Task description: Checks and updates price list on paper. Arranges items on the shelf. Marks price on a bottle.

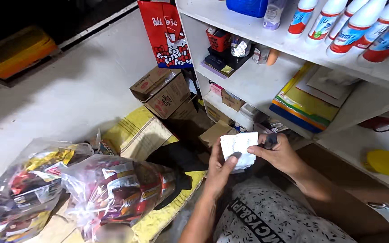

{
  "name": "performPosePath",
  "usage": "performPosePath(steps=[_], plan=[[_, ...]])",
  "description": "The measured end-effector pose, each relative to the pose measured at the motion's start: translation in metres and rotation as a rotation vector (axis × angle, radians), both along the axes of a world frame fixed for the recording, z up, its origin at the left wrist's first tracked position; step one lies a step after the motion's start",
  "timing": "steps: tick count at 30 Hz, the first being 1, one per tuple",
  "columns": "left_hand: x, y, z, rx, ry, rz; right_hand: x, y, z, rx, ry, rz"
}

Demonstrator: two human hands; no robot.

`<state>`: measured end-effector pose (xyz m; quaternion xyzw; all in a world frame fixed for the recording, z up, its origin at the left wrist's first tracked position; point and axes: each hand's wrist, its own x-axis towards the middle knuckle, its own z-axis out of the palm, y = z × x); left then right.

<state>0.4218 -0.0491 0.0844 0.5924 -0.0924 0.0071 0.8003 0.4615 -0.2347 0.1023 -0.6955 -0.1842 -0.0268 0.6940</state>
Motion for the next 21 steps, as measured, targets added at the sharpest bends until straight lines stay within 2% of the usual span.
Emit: performPosePath(steps=[4, 8, 12, 15, 18, 20, 21], plan=[[-0.002, -0.008, -0.023, 0.066, 0.155, -0.134, 0.004, -0.007, 0.007, 0.033, -0.017, -0.053], [-0.003, -0.019, -0.017, 0.021, 0.209, -0.027, 0.010, -0.012, 0.003, -0.028, -0.036, -0.059], [0.002, -0.021, -0.008, -0.023, 0.190, 0.019, 0.002, -0.007, -0.007, -0.115, 0.056, 0.046], [-0.003, -0.020, -0.012, -0.002, 0.238, -0.133, 0.003, -0.007, -0.006, -0.041, 0.016, -0.016], [-0.006, -0.023, -0.032, 0.068, 0.339, -0.329, 0.012, -0.019, 0.004, 0.087, -0.063, -0.150], [-0.003, -0.028, -0.041, 0.114, 0.473, -0.319, 0.012, -0.030, 0.011, 0.103, -0.162, -0.167], [0.000, -0.030, -0.043, 0.111, 0.529, -0.266, 0.008, -0.036, 0.013, 0.055, -0.224, -0.113]])
